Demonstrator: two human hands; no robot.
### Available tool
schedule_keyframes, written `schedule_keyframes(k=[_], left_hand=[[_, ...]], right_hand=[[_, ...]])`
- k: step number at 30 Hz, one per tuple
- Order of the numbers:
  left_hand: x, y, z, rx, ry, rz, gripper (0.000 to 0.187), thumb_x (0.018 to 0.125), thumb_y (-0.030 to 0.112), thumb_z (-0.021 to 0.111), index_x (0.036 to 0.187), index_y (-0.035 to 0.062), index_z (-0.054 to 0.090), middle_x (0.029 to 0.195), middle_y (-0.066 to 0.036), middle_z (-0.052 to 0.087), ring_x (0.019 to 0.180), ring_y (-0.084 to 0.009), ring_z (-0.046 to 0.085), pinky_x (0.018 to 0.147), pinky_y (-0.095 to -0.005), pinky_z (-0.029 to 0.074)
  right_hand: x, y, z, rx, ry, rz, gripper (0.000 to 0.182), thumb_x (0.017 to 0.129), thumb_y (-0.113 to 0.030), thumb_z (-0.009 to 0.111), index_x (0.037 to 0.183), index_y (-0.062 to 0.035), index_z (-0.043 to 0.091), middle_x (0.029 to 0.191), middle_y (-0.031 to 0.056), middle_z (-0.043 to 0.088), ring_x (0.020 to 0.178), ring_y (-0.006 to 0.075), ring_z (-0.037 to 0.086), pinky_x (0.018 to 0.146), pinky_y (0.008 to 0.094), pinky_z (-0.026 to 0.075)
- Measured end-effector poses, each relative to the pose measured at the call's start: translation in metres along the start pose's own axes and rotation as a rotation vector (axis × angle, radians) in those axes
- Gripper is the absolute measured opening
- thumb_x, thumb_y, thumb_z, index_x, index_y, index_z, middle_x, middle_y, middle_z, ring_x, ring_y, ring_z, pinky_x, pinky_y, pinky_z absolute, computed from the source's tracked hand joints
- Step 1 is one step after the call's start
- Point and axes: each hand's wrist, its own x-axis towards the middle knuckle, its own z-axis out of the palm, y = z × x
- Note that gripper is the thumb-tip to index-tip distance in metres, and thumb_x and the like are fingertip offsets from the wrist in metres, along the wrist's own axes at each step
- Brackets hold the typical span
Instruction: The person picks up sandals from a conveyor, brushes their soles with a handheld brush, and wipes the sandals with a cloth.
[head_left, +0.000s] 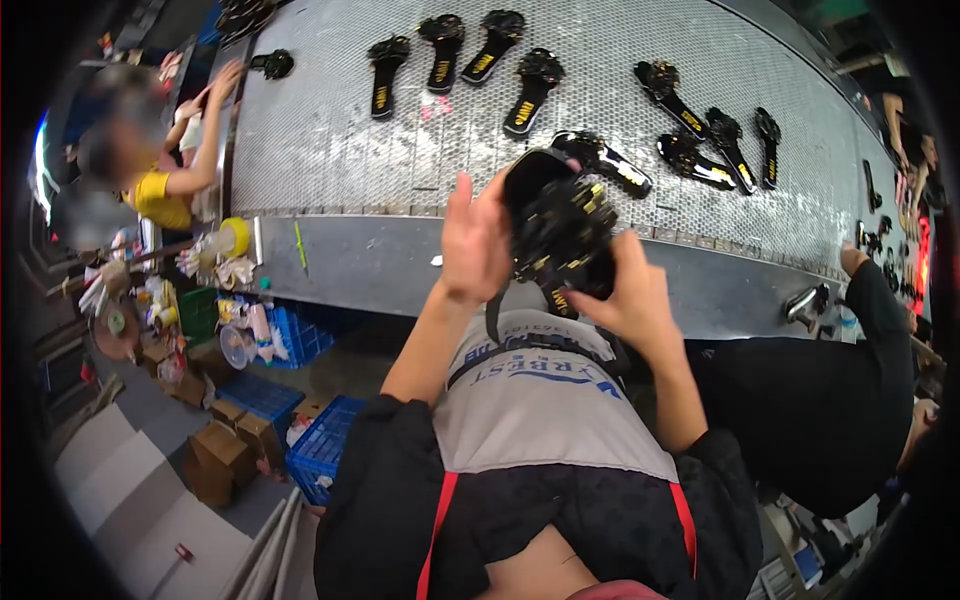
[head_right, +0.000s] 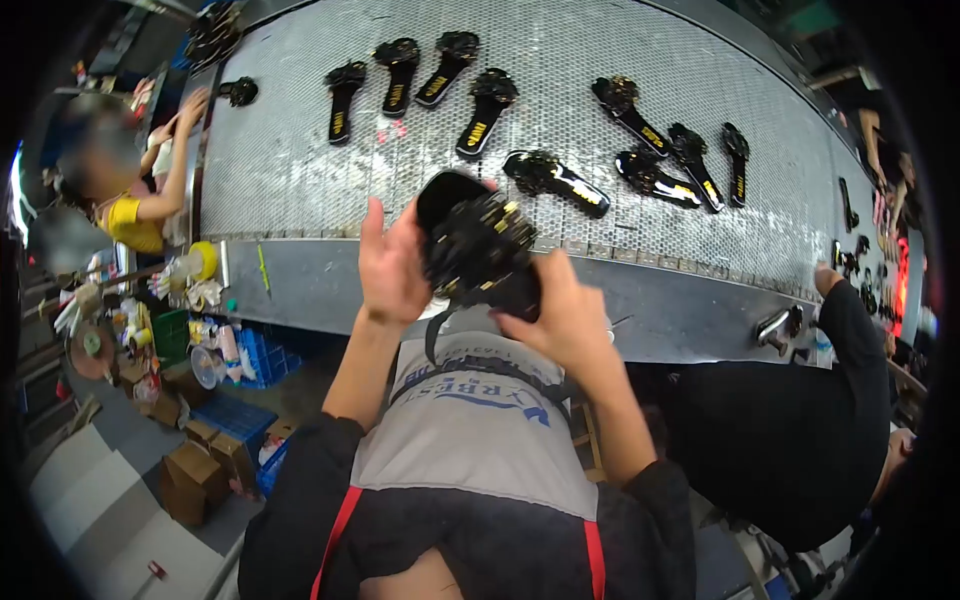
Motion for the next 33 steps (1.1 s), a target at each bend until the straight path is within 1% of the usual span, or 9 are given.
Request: schedule_keyframes(k=[2, 5, 9, 12, 16, 23, 27, 30, 33], left_hand=[[-0.009, 0.005, 0.017, -0.200, -0.087, 0.015, 0.091, 0.103, 0.069, 0.031, 0.149, -0.0086, 0.041, 0.148, -0.029, 0.052, 0.135, -0.0422, 0.055, 0.112, -0.0539, 0.047], [-0.039, 0.016, 0.028, 0.282, -0.244, 0.094, 0.082, 0.103, 0.060, 0.046, 0.146, -0.0088, 0.045, 0.144, -0.032, 0.055, 0.129, -0.0465, 0.059, 0.109, -0.0534, 0.050], [-0.060, 0.018, 0.055, 0.597, -0.289, 0.257, 0.032, 0.097, 0.012, 0.067, 0.121, -0.0088, 0.069, 0.119, -0.027, 0.073, 0.112, -0.0327, 0.072, 0.100, -0.0419, 0.056], [-0.070, 0.018, 0.065, 0.760, -0.306, 0.233, 0.029, 0.096, 0.008, 0.067, 0.122, -0.0075, 0.069, 0.120, -0.024, 0.074, 0.109, -0.0293, 0.074, 0.097, -0.0379, 0.057], [-0.082, 0.007, 0.063, 0.667, -0.356, 0.343, 0.029, 0.093, 0.007, 0.071, 0.120, -0.0025, 0.073, 0.116, -0.017, 0.077, 0.107, -0.0242, 0.075, 0.093, -0.0337, 0.058], [-0.095, -0.009, 0.056, 0.563, -0.324, 0.336, 0.029, 0.098, 0.019, 0.068, 0.106, -0.0082, 0.072, 0.100, -0.027, 0.076, 0.094, -0.0354, 0.077, 0.086, -0.0423, 0.062], [-0.091, -0.006, 0.044, 0.369, -0.063, 0.281, 0.035, 0.100, 0.029, 0.064, 0.090, -0.0046, 0.066, 0.086, -0.027, 0.074, 0.083, -0.0367, 0.077, 0.073, -0.0440, 0.065], [-0.091, 0.005, 0.030, 0.211, 0.242, 0.357, 0.034, 0.105, 0.039, 0.050, 0.097, 0.0062, 0.056, 0.081, -0.015, 0.072, 0.073, -0.0285, 0.074, 0.064, -0.0370, 0.063], [-0.087, 0.010, -0.013, -0.231, 0.423, 0.348, 0.030, 0.103, 0.036, 0.056, 0.083, 0.0142, 0.058, 0.072, -0.003, 0.066, 0.069, -0.0194, 0.067, 0.071, -0.0371, 0.057]], right_hand=[[-0.026, -0.013, 0.028, 0.078, 0.088, 0.057, 0.058, 0.072, -0.027, 0.090, 0.112, -0.0023, 0.055, 0.088, 0.0190, 0.065, 0.080, 0.0422, 0.069, 0.068, 0.0485, 0.055], [-0.046, -0.015, 0.050, 0.020, 0.122, 0.062, 0.051, 0.073, -0.023, 0.088, 0.107, -0.0032, 0.055, 0.090, 0.0175, 0.064, 0.081, 0.0410, 0.068, 0.066, 0.0494, 0.053], [-0.057, -0.008, 0.044, 0.034, 0.210, -0.094, 0.033, 0.081, -0.019, 0.081, 0.107, -0.0078, 0.064, 0.092, 0.0132, 0.061, 0.083, 0.0366, 0.065, 0.068, 0.0476, 0.051], [-0.069, -0.011, 0.042, 0.086, 0.199, -0.102, 0.031, 0.082, -0.022, 0.081, 0.107, -0.0095, 0.066, 0.096, 0.0110, 0.061, 0.087, 0.0341, 0.063, 0.071, 0.0462, 0.050], [-0.081, -0.005, 0.041, 0.077, 0.137, -0.121, 0.030, 0.082, -0.024, 0.081, 0.104, -0.0116, 0.065, 0.096, 0.0098, 0.059, 0.087, 0.0326, 0.061, 0.072, 0.0461, 0.049], [-0.097, 0.004, 0.040, 0.034, 0.244, -0.200, 0.032, 0.079, -0.017, 0.081, 0.104, -0.0107, 0.062, 0.093, 0.0098, 0.060, 0.088, 0.0345, 0.060, 0.074, 0.0422, 0.045], [-0.094, -0.016, 0.025, -0.025, 0.066, -0.232, 0.054, 0.073, -0.002, 0.082, 0.123, -0.0070, 0.062, 0.100, 0.0112, 0.068, 0.094, 0.0319, 0.067, 0.080, 0.0401, 0.050], [-0.104, -0.016, 0.002, 0.462, -0.110, 0.020, 0.055, 0.073, -0.001, 0.084, 0.124, -0.0038, 0.063, 0.106, 0.0107, 0.073, 0.098, 0.0266, 0.072, 0.087, 0.0344, 0.054], [-0.106, -0.004, -0.013, 0.577, 0.094, -0.070, 0.049, 0.075, 0.002, 0.087, 0.120, -0.0012, 0.066, 0.111, 0.0098, 0.075, 0.100, 0.0178, 0.071, 0.089, 0.0306, 0.054]])
